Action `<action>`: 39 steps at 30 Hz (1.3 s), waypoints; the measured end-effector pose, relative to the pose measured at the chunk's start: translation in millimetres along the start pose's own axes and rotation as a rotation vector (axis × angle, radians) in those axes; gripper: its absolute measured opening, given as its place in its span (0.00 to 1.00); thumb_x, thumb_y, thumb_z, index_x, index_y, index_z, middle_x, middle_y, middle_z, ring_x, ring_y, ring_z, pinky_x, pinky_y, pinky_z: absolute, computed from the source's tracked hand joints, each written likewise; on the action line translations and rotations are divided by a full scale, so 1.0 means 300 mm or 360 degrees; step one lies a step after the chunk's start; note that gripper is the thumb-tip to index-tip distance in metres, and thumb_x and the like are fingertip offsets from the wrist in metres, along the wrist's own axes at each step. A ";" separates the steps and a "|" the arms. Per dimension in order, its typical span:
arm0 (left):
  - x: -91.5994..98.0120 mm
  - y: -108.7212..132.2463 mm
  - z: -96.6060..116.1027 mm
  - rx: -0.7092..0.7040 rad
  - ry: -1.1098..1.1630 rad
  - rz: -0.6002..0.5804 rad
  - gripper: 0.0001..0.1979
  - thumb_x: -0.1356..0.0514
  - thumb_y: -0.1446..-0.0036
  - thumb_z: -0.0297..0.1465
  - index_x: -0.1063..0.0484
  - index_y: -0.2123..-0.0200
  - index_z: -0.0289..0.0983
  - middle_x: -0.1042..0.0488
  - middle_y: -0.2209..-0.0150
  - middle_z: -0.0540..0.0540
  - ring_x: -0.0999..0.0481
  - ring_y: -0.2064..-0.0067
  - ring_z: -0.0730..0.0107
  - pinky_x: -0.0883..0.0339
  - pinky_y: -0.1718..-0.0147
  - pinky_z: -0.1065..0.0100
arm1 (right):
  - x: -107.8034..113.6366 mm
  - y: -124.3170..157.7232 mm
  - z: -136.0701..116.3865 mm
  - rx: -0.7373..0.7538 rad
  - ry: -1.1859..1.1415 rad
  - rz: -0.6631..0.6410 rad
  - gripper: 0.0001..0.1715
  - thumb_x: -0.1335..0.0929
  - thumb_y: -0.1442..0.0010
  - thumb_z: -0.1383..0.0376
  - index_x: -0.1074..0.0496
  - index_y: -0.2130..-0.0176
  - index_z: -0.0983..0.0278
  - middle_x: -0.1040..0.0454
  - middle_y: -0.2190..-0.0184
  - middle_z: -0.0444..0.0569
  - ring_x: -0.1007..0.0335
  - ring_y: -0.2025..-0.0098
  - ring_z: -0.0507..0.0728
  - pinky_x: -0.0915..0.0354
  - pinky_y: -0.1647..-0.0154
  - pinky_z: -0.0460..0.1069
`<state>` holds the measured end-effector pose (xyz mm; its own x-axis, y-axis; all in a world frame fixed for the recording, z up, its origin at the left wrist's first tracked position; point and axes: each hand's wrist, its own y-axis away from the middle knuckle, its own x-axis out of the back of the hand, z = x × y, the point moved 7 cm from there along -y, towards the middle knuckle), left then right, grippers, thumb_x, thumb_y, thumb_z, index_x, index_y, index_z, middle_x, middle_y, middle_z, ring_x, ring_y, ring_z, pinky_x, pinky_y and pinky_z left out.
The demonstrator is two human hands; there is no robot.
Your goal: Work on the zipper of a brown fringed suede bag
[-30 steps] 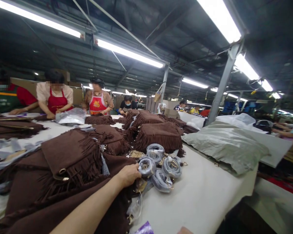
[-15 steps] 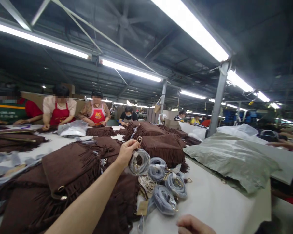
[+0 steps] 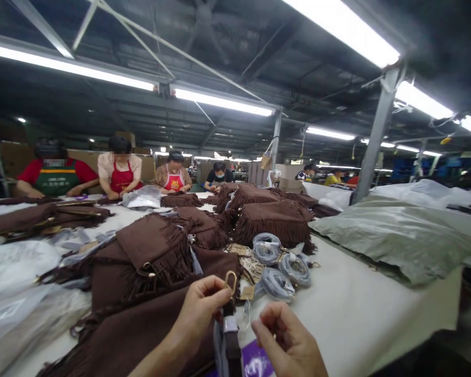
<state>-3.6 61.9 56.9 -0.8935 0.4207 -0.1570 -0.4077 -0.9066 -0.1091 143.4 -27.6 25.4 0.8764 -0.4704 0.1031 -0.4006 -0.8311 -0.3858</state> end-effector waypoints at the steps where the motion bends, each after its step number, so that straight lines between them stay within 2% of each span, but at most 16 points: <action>1: -0.003 0.018 -0.024 0.0035 0.0046 -0.0012 0.21 0.29 0.61 0.46 0.29 0.78 0.34 0.34 0.80 0.52 0.39 0.77 0.76 0.43 0.79 0.75 | -0.005 0.003 -0.011 0.0019 0.0030 0.0008 0.21 0.31 0.44 0.47 0.35 0.74 0.60 0.39 0.80 0.38 0.42 0.78 0.52 0.45 0.77 0.46; 4: -0.019 0.045 -0.068 0.0108 0.0163 -0.0088 0.23 0.29 0.59 0.48 0.28 0.76 0.33 0.33 0.78 0.51 0.38 0.76 0.75 0.41 0.76 0.74 | -0.007 0.009 -0.026 0.0015 0.0055 0.0007 0.17 0.31 0.45 0.53 0.38 0.74 0.60 0.40 0.80 0.38 0.42 0.77 0.52 0.45 0.76 0.46; 8: -0.030 0.049 -0.087 0.0092 0.0216 -0.0166 0.24 0.28 0.59 0.49 0.30 0.76 0.34 0.35 0.81 0.53 0.39 0.78 0.77 0.45 0.77 0.75 | -0.006 0.021 -0.027 -0.0026 0.0073 -0.0007 0.15 0.32 0.46 0.56 0.39 0.74 0.60 0.40 0.81 0.37 0.42 0.78 0.51 0.46 0.77 0.45; 13: -0.036 0.058 -0.090 0.0052 0.0163 -0.0201 0.25 0.29 0.59 0.51 0.28 0.75 0.34 0.34 0.81 0.53 0.38 0.78 0.77 0.45 0.77 0.75 | -0.018 0.030 -0.041 -0.0074 0.0116 -0.0012 0.14 0.33 0.46 0.56 0.39 0.74 0.60 0.39 0.82 0.36 0.42 0.80 0.50 0.46 0.78 0.45; 18: -0.055 0.082 -0.066 -0.0038 0.0046 -0.0250 0.26 0.31 0.58 0.53 0.26 0.73 0.34 0.34 0.79 0.52 0.37 0.77 0.75 0.41 0.76 0.74 | -0.013 0.032 -0.077 -0.0084 0.0108 0.0018 0.14 0.31 0.49 0.57 0.39 0.74 0.60 0.40 0.82 0.36 0.43 0.80 0.49 0.47 0.79 0.44; 24: -0.090 0.122 -0.028 -0.0146 -0.0138 -0.0331 0.21 0.34 0.51 0.49 0.24 0.70 0.35 0.30 0.74 0.49 0.33 0.74 0.71 0.37 0.74 0.72 | -0.009 0.033 -0.086 -0.0142 0.0042 -0.0061 0.14 0.30 0.50 0.59 0.39 0.74 0.61 0.40 0.82 0.35 0.44 0.81 0.47 0.50 0.80 0.43; 28: -0.111 0.128 -0.035 -0.0107 -0.0185 -0.0459 0.14 0.34 0.50 0.42 0.22 0.70 0.35 0.28 0.74 0.47 0.31 0.73 0.69 0.36 0.72 0.70 | -0.012 0.038 -0.039 -0.0196 -0.0165 -0.0163 0.13 0.29 0.49 0.60 0.33 0.64 0.62 0.33 0.81 0.36 0.39 0.81 0.49 0.46 0.79 0.43; 30: -0.114 0.130 -0.022 -0.0239 -0.0367 -0.0500 0.10 0.38 0.48 0.36 0.22 0.73 0.35 0.29 0.74 0.47 0.31 0.73 0.69 0.39 0.73 0.71 | -0.015 0.049 -0.009 -0.0227 -0.0213 -0.0254 0.18 0.28 0.49 0.61 0.31 0.58 0.62 0.32 0.81 0.36 0.37 0.80 0.50 0.43 0.78 0.44; 32: -0.118 0.139 0.009 -0.0459 -0.0669 -0.0523 0.10 0.41 0.45 0.30 0.23 0.76 0.35 0.30 0.76 0.47 0.32 0.73 0.69 0.42 0.74 0.72 | -0.015 0.066 0.008 -0.0244 -0.0244 -0.0364 0.21 0.26 0.49 0.59 0.29 0.56 0.62 0.31 0.79 0.37 0.36 0.78 0.50 0.41 0.76 0.44; 35: -0.130 0.166 0.082 -0.0766 -0.1027 -0.0551 0.11 0.46 0.42 0.25 0.23 0.70 0.36 0.29 0.73 0.47 0.30 0.71 0.69 0.43 0.72 0.71 | 0.010 0.082 -0.007 -0.0219 -0.0404 -0.0407 0.27 0.25 0.48 0.50 0.27 0.54 0.62 0.27 0.72 0.43 0.34 0.73 0.52 0.39 0.73 0.45; 37: -0.148 0.190 0.151 -0.0959 -0.1170 -0.0579 0.13 0.49 0.39 0.24 0.24 0.61 0.37 0.27 0.70 0.45 0.29 0.69 0.67 0.41 0.70 0.70 | 0.036 0.080 -0.019 -0.0300 -0.0504 -0.0375 0.31 0.30 0.44 0.43 0.27 0.52 0.63 0.27 0.69 0.46 0.42 0.78 0.49 0.45 0.78 0.44; 39: -0.174 0.214 0.225 -0.1138 -0.1283 -0.0621 0.14 0.51 0.36 0.24 0.26 0.56 0.38 0.26 0.68 0.45 0.28 0.66 0.66 0.40 0.68 0.69 | 0.063 0.070 -0.034 -0.0379 -0.0461 -0.0304 0.33 0.36 0.40 0.40 0.25 0.54 0.64 0.28 0.71 0.46 0.54 0.82 0.46 0.55 0.83 0.44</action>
<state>4.2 -20.6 124.3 -0.6954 0.2913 0.6570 -0.7140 -0.3835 -0.5857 148.8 -56.8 28.6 0.9662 -0.2266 -0.1229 -0.2445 -0.9566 -0.1587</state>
